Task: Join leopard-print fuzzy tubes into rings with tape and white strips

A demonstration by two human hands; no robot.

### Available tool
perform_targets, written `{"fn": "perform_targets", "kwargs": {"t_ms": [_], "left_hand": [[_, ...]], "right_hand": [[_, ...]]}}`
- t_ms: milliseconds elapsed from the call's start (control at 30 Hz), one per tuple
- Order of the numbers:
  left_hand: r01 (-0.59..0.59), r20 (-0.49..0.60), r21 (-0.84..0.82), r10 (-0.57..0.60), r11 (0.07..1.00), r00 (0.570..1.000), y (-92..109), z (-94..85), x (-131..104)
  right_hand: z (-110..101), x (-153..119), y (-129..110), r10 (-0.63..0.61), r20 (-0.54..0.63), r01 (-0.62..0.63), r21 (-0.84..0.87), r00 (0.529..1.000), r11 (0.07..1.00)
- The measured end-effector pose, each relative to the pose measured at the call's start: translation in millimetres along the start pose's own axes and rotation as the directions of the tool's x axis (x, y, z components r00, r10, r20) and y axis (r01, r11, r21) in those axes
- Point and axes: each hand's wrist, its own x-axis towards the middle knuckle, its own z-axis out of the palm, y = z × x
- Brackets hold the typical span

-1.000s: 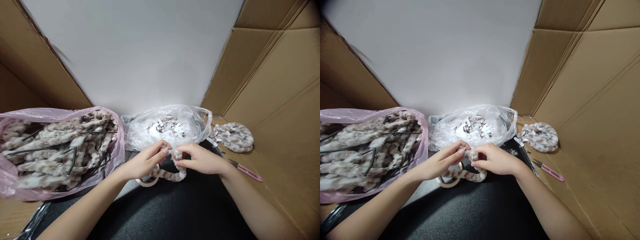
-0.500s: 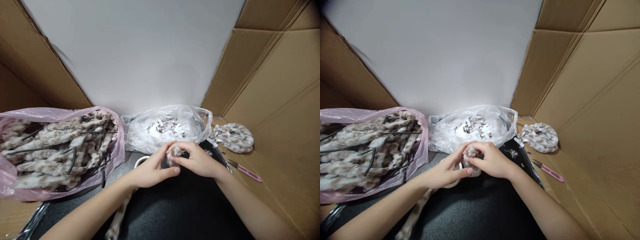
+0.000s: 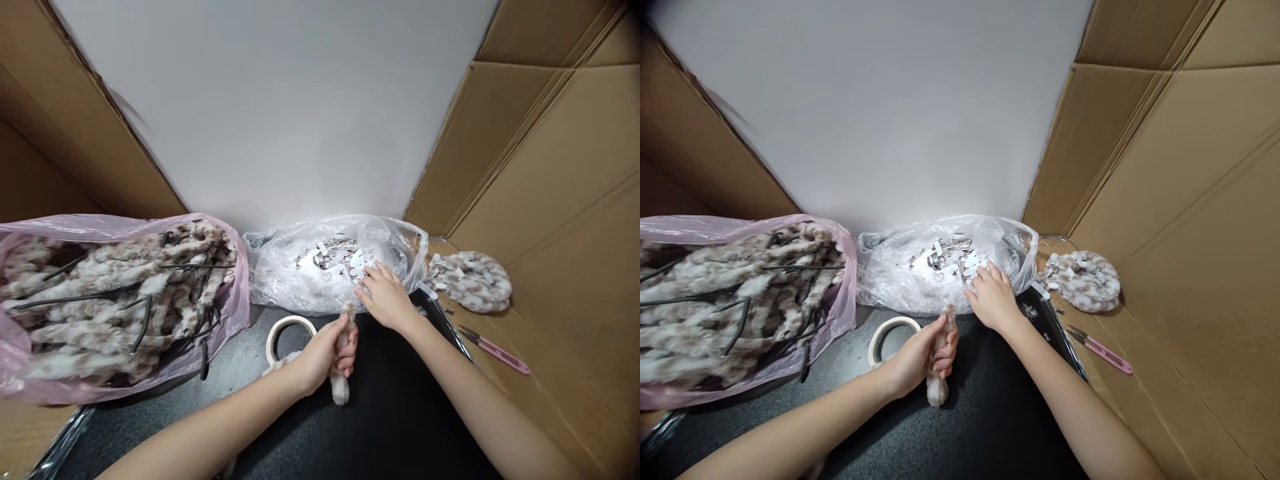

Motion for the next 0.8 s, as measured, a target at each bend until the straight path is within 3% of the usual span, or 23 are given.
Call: {"fn": "perform_targets", "kwargs": {"t_ms": [300,533,667,800], "left_hand": [[-0.096,-0.129,-0.033,0.091,0.995,0.987,-7.7,-2.7,6.1],[-0.114,-0.165,-0.036,0.107,0.993,0.98,-13.7,-1.6,7.0],[-0.112,-0.15,-0.03,0.106,0.993,0.983,-15.8,0.7,6.3],[-0.109,-0.144,-0.046,0.102,0.993,0.984,-14.6,1.6,3.9]], "right_hand": [[1.0,-2.8,-5.1,0.006,0.063,-0.003,-0.056,0.998,0.998],[3.4,-5.2,-7.2,-0.109,0.055,0.108,0.016,0.993,0.994],[3.9,-2.1,-3.0,-0.111,-0.015,0.112,0.078,0.994,0.991],[-11.8,1.7,1.6,-0.078,-0.164,0.107,0.177,0.983,0.978]]}}
